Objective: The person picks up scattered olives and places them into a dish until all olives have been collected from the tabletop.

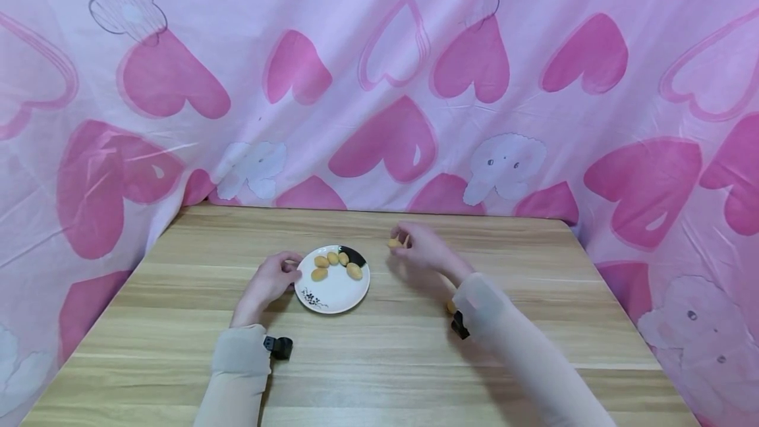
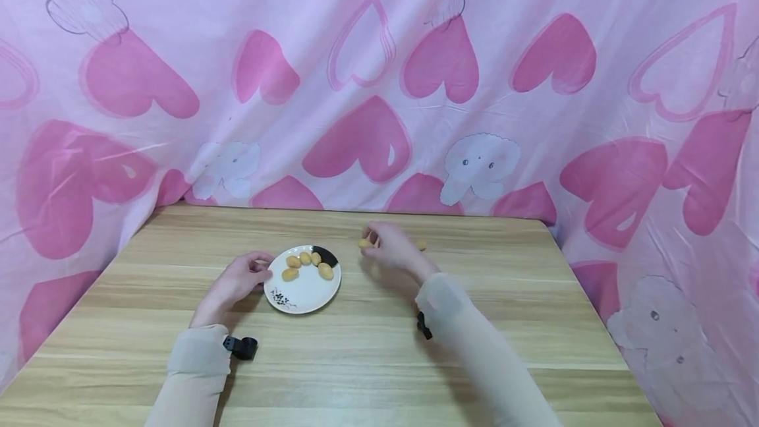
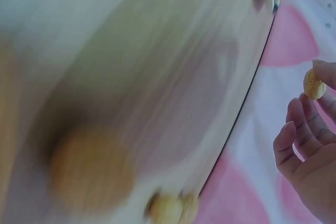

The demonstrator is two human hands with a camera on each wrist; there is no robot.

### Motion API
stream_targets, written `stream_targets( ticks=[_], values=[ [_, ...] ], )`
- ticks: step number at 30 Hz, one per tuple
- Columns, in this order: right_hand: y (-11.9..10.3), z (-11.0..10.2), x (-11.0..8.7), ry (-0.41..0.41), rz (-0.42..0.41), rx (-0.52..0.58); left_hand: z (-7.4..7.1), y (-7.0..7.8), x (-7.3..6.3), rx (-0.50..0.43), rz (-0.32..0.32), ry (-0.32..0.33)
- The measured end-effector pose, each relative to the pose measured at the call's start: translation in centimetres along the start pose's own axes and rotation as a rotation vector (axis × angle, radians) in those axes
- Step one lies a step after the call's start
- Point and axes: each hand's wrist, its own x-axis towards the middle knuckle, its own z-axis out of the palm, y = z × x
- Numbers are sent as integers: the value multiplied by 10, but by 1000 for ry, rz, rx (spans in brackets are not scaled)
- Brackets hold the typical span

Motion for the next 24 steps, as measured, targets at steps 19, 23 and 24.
stream_targets(
  ticks=[19,23,24],
  values=[
    [-71,70,28,-16,-136,-144,-2,1,-1,12,-2,-6],
    [-81,81,32,16,-126,-232,-2,2,-1,1,-9,-7],
    [-83,84,32,23,-120,-260,-2,2,-1,0,-9,-7]
  ],
)
